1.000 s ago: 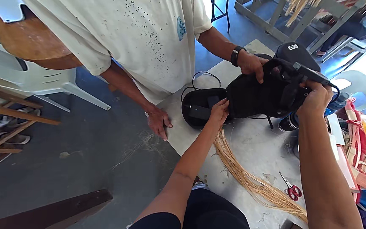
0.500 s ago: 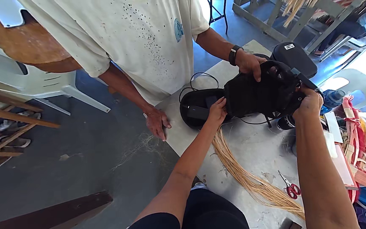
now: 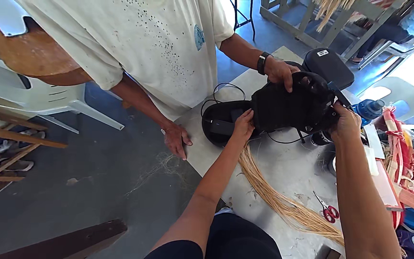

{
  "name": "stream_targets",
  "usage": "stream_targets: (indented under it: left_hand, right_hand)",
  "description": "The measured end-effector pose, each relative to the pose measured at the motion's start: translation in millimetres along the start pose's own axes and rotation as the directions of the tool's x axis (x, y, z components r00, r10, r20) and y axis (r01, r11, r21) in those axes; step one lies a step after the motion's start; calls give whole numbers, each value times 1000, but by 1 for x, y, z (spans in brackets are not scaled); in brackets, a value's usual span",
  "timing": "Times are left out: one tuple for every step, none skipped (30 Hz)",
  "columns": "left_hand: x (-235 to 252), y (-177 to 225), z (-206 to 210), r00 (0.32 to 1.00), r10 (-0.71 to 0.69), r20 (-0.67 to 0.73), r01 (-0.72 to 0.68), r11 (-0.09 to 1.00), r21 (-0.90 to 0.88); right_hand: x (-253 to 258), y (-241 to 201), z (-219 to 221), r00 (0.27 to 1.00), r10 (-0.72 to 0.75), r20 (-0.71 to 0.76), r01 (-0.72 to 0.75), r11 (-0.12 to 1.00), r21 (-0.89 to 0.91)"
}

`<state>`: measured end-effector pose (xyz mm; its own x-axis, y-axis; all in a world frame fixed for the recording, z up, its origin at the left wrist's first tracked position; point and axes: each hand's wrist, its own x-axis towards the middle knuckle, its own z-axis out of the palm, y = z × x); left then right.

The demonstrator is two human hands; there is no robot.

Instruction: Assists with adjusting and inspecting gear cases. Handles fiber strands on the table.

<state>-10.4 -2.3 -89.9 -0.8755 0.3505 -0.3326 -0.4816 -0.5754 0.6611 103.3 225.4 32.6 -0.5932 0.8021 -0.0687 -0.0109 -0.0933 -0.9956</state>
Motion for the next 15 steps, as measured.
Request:
stream_targets:
  left_hand:
    - [0,0,0,1000,-1,0,1,1000,-4]
    - [0,0,0,1000,-2,1,2,1000,-8]
    - [0,0,0,1000,-3,6,3,1000,-11]
    - [0,0,0,1000,-2,9,2,1000,-9]
    - [0,0,0,1000,4,3,-4,1000,5]
    - [0,1,0,1000,28,-12,-27,998,50]
    - [-2,1,1,996,83,-31,-78,987,143]
    - [-4,2,1,984,176,-31,-160,945,286]
    - [-7,3,0,957,289,6,-260,849,460]
    - [-9,4,-2,912,405,69,-357,699,619]
    - [-11,7,-3,855,499,140,-427,526,735]
    - [-12,8,-3,799,564,206,-464,362,808]
    - [-13,10,-3,759,598,258,-477,242,845]
    - [-13,11,-2,741,604,294,-476,164,864]
    - [-13,12,-1,729,602,325,-477,107,872]
  right_hand:
    - [-2,0,-2,1000,6,2,-6,1000,-15]
    - [-4,1,-3,1000,13,-5,-13,999,-49]
    - [-9,0,-6,1000,25,-12,-26,993,-112]
    - [-15,-1,-10,1000,30,-3,-30,979,-201]
    - [-23,-2,-16,999,30,29,-20,954,-298]
    - [-29,0,-23,998,14,56,9,921,-389]
    - [-33,3,-29,997,-18,79,53,882,-469]
    - [-38,6,-36,993,-57,102,103,838,-536]
    - [-45,9,-43,986,-102,128,159,785,-598]
    - [-53,11,-50,978,-140,157,209,733,-647]
    - [-61,14,-58,968,-162,190,249,685,-684]
    - [-68,18,-67,959,-175,222,283,648,-707]
    - [-75,22,-76,952,-175,250,304,624,-720]
    - [-82,26,-86,949,-168,267,312,615,-724]
    - [-90,28,-95,948,-158,277,314,617,-722]
